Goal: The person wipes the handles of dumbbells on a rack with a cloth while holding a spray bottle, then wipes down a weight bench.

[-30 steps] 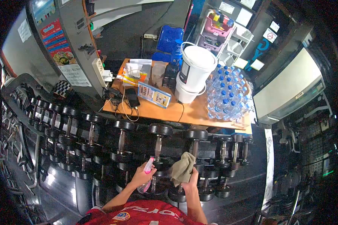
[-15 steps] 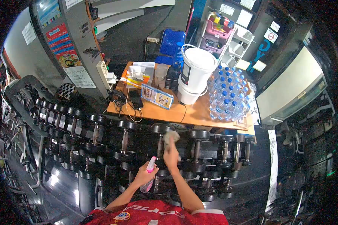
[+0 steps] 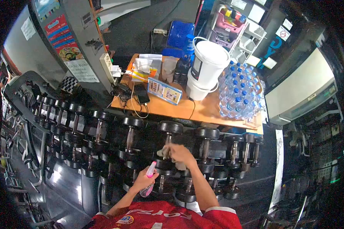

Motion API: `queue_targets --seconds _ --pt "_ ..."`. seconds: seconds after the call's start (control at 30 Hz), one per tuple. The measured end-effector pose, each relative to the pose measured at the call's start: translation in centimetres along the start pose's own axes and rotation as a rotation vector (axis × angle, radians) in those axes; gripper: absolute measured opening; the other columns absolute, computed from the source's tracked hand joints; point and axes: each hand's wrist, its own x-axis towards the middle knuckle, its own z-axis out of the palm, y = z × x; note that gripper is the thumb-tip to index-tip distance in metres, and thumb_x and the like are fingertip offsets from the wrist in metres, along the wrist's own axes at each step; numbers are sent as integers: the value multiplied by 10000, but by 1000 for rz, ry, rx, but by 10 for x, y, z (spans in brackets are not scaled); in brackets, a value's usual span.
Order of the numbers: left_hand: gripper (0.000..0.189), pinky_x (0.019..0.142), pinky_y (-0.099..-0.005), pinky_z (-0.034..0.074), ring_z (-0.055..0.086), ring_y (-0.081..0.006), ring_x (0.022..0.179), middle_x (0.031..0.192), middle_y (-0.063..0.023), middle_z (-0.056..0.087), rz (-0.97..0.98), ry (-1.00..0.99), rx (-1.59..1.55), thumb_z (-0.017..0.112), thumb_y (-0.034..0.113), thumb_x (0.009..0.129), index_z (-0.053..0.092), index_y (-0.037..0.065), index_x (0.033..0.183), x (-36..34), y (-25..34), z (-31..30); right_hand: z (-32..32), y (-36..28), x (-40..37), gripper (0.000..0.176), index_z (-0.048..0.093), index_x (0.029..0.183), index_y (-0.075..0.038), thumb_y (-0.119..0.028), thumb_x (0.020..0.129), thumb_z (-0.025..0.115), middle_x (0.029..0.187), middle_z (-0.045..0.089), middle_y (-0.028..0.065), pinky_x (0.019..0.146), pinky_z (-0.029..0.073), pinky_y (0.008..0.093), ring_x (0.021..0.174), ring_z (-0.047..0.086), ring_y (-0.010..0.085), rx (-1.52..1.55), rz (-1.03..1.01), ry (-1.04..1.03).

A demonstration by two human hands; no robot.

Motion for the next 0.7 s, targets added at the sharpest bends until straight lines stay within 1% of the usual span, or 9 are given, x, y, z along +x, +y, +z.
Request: queue_targets --seconds 0.07,0.13,0.2,0.27,0.37,0.43,0.53,0.6,0.7 --pt "207 536 -290 495 604 -121 562 705 -61 618 -11 -29 -35 664 140 823 570 19 963 -5 0 1 10 18 21 323 578 1149 -89 -66 833 516 942 641 219 754 499 395 895 615 415 -6 -197 344" --pt "221 534 -283 489 597 -116 567 710 -60 614 -76 -41 -67 655 119 810 568 17 985 -6 -10 6 28 5 28 320 556 1155 -70 -55 839 513 955 631 228 746 491 399 927 609 407 -63 -324 449" --pt "240 533 -276 483 591 -111 571 715 -58 609 -149 -65 -72 647 99 796 567 15 1007 -9 -18 4 59 12 48 333 553 1156 -85 -61 829 492 972 647 185 789 499 435 919 619 384 -153 -301 293" --pt "308 535 -277 474 582 -109 582 731 -52 604 -116 -67 -150 631 71 766 559 14 1059 -7 -18 9 87 23 55 347 578 1153 -124 -114 812 512 967 662 147 796 511 442 910 639 346 -505 -158 37" --pt "345 544 -284 473 580 -116 592 738 -47 605 -184 -47 -109 622 58 752 548 -2 1083 -6 -18 10 102 16 64 369 596 1156 -176 -171 792 536 984 672 110 807 512 445 914 652 316 -665 -40 17" --pt "349 551 -287 476 581 -120 593 732 -46 604 -227 -27 -127 622 55 746 549 -7 1081 -6 -32 15 93 17 63 363 607 1148 -186 -169 792 535 979 673 112 808 508 445 901 649 329 -664 -75 -9" --pt "308 566 -286 485 593 -134 598 717 -49 604 -66 88 -290 604 26 754 556 -6 1057 -3 -37 19 66 20 46 348 629 1126 -198 -161 795 528 966 675 120 808 500 445 892 641 348 -580 -121 -72" --pt "284 569 -286 490 608 -145 603 701 -54 601 -268 37 -470 581 -9 770 546 10 1051 -5 -11 15 46 25 26 338 640 1113 -202 -154 799 524 958 675 127 807 496 445 894 635 354 -490 -128 -123" --pt "284 560 -277 485 617 -146 608 699 -58 595 -228 -15 -464 560 -42 785 527 20 1060 -1 -23 12 8 28 -10 334 651 1090 -187 -136 787 518 940 671 151 802 492 445 884 628 365 -404 -124 -106"
